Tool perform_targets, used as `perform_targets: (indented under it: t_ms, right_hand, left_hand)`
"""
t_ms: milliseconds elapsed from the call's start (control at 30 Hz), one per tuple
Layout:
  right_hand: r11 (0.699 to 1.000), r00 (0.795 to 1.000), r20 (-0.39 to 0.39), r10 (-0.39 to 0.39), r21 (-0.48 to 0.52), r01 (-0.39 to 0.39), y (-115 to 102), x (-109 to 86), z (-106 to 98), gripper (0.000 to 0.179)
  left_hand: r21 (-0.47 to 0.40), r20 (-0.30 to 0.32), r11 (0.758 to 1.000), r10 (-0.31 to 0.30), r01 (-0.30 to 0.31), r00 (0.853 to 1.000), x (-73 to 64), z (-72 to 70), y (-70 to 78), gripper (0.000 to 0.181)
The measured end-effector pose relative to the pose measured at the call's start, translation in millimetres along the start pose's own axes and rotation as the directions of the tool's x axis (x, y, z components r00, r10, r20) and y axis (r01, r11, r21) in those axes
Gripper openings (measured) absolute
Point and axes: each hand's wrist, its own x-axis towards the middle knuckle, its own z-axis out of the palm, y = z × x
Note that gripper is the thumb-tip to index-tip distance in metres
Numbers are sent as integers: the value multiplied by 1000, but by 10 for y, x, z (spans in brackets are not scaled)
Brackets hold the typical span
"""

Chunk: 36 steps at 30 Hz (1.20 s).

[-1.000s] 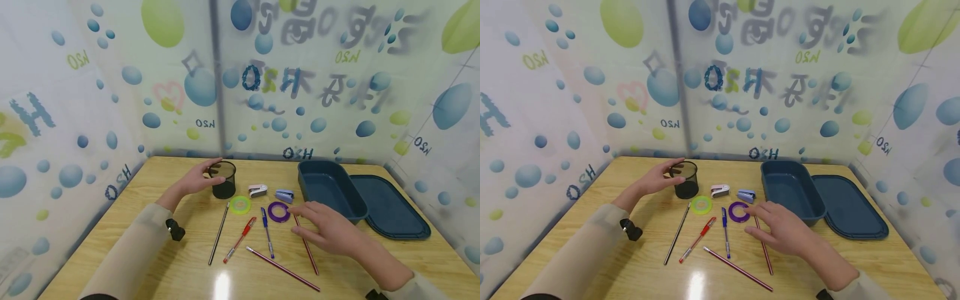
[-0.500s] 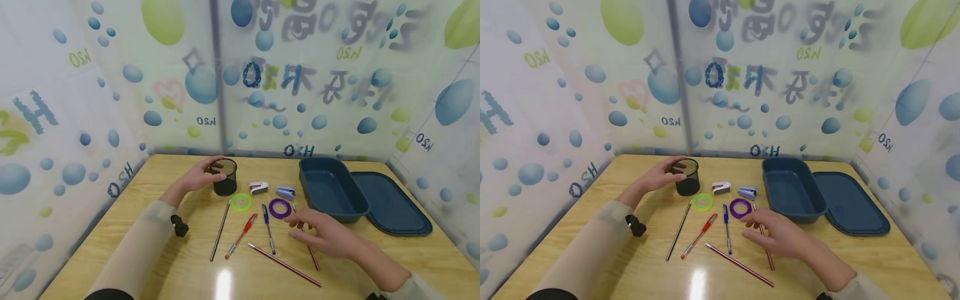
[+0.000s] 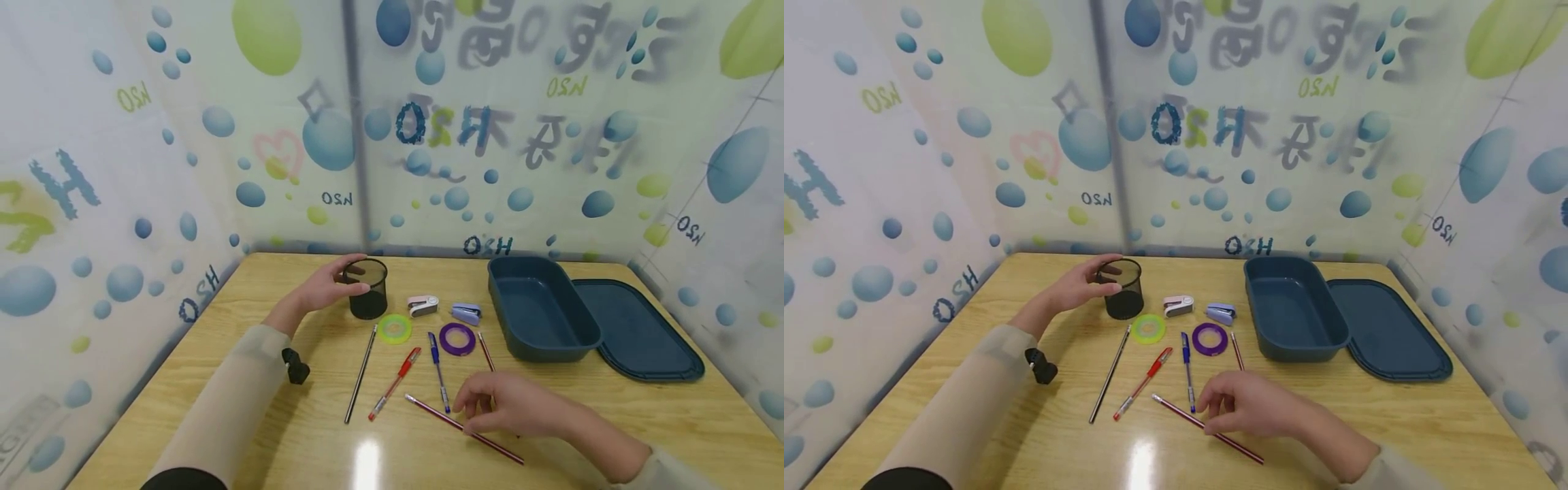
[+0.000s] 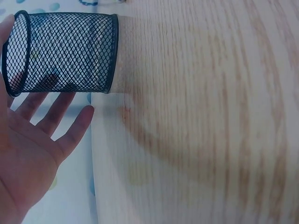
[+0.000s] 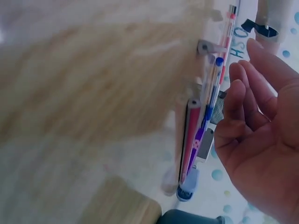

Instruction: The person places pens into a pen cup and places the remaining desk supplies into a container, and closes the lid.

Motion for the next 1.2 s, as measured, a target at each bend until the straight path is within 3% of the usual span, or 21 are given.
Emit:
perform_targets:
  t_ms: [433,667,1000,1200]
  right_hand:
    - [995,995,52,89,-53,-86,-35,17,100,18]
    - [993,994,63,85,-81,-80,-27,4,124,20]
    - [958,1000,9,6,-287,-3,-117,64,214,17]
    - [949,1000,-9,21,-315,-22,-130,92,230,14]
  left_hand:
    - [-21,-9,1000,-18,17,1000,-32,-3,32,78]
    - [-18,-5,1000,-9,9,1000,-33,-12,35,78]
    - [-11,0,1000,-6,6,1000,-20,-12,4,79]
    - [-6,3,1000,-4,4,1000,-14,-12,9,80]
